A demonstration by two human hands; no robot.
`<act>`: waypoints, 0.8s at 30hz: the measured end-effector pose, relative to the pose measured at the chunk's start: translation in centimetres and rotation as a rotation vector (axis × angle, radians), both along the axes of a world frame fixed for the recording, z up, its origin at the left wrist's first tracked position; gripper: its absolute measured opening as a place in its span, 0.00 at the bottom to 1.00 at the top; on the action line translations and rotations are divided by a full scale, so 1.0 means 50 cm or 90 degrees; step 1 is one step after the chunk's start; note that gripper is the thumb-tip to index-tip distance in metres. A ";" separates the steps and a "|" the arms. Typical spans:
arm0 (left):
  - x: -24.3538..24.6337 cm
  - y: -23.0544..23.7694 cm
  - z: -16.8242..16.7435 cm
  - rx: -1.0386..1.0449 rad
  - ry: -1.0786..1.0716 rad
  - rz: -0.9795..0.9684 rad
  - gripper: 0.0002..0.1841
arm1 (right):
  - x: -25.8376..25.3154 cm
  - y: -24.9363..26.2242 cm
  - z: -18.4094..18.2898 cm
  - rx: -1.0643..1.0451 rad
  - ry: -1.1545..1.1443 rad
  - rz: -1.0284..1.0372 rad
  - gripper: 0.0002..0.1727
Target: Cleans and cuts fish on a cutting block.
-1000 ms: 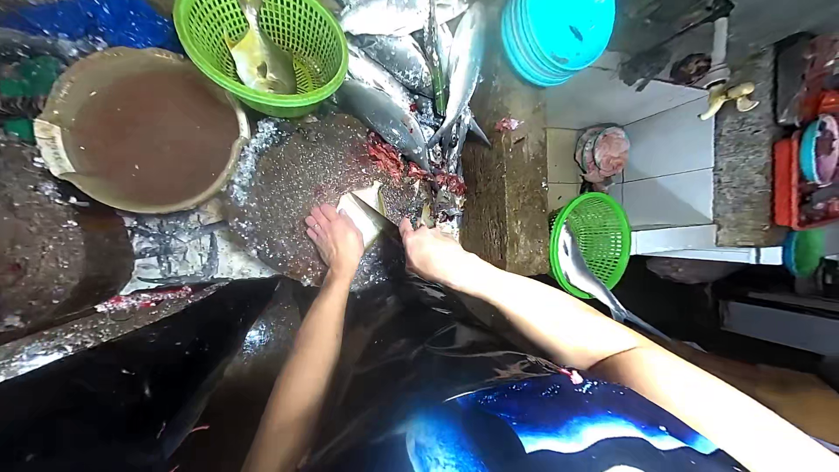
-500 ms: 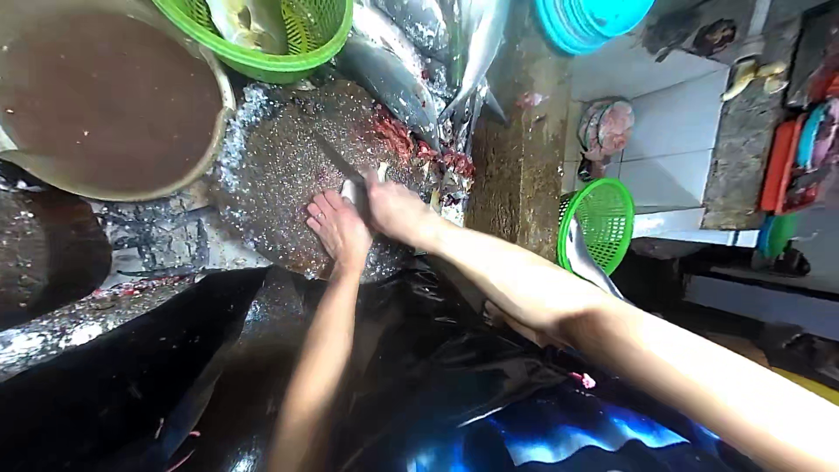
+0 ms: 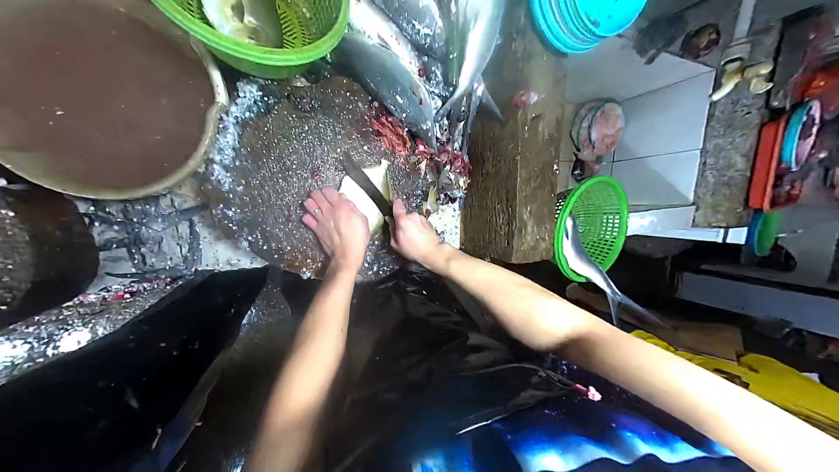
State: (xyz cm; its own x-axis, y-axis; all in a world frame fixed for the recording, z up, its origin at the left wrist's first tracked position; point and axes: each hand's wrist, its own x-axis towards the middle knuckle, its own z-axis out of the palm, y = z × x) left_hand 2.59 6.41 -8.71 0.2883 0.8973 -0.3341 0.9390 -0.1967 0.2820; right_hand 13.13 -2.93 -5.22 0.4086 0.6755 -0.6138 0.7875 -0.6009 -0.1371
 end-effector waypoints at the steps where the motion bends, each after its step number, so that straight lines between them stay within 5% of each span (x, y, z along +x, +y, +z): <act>1: 0.005 0.005 -0.002 0.008 0.001 0.002 0.20 | 0.008 0.006 0.000 0.006 0.007 0.002 0.26; 12: -0.053 -0.037 -0.016 0.026 -0.148 0.049 0.22 | -0.026 -0.106 0.223 -0.150 -0.019 0.074 0.20; 20: -0.039 -0.031 -0.004 0.016 -0.065 0.034 0.19 | -0.072 -0.032 0.195 -0.156 -0.036 0.083 0.23; 24: -0.040 -0.035 -0.007 0.008 -0.070 0.036 0.18 | -0.076 0.045 0.073 -0.067 -0.004 0.036 0.31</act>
